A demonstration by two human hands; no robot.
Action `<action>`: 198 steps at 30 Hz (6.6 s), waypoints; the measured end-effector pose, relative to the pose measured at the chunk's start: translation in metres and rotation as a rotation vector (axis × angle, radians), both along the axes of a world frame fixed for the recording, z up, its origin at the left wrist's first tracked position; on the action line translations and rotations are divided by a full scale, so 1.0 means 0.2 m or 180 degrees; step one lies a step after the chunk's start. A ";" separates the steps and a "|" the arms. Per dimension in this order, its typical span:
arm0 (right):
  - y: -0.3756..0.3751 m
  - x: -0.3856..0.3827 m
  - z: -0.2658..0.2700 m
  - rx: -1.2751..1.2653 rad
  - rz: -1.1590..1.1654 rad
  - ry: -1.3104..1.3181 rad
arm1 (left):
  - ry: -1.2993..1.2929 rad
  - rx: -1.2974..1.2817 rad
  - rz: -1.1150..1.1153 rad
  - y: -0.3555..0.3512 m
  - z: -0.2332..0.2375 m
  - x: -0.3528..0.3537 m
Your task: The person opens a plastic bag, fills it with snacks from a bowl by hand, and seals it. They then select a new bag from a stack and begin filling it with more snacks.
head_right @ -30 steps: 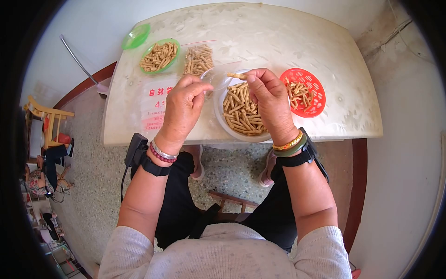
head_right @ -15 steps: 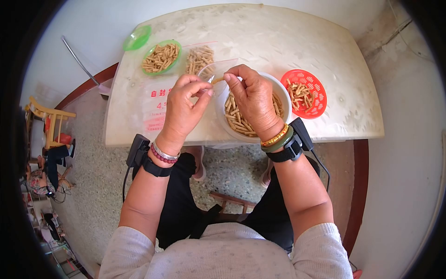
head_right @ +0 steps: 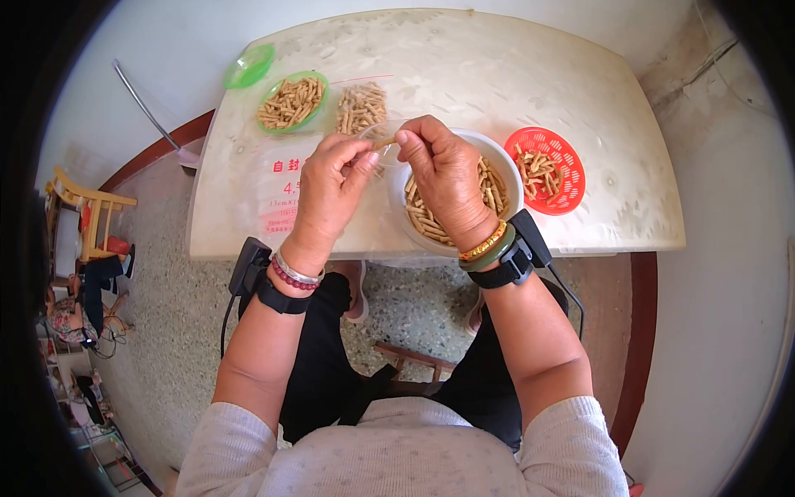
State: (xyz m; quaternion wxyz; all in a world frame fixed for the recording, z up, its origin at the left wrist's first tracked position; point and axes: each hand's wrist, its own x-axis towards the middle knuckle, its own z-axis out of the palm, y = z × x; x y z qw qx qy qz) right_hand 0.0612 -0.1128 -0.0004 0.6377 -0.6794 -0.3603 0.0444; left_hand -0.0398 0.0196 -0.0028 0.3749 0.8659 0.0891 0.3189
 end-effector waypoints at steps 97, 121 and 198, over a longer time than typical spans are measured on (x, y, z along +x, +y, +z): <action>-0.22 -0.01 -0.01 -0.0445 0.0540 0.1003 | 0.0099 -0.0769 -0.0685 -0.02 0.00 0.01; -0.23 -0.01 0.00 -0.0146 0.0397 0.1220 | -0.0016 -0.0408 -0.0203 -0.02 0.00 0.01; -0.12 0.06 0.11 -0.0712 -0.0137 -0.1545 | -0.0079 0.0613 -0.0314 -0.07 0.00 -0.02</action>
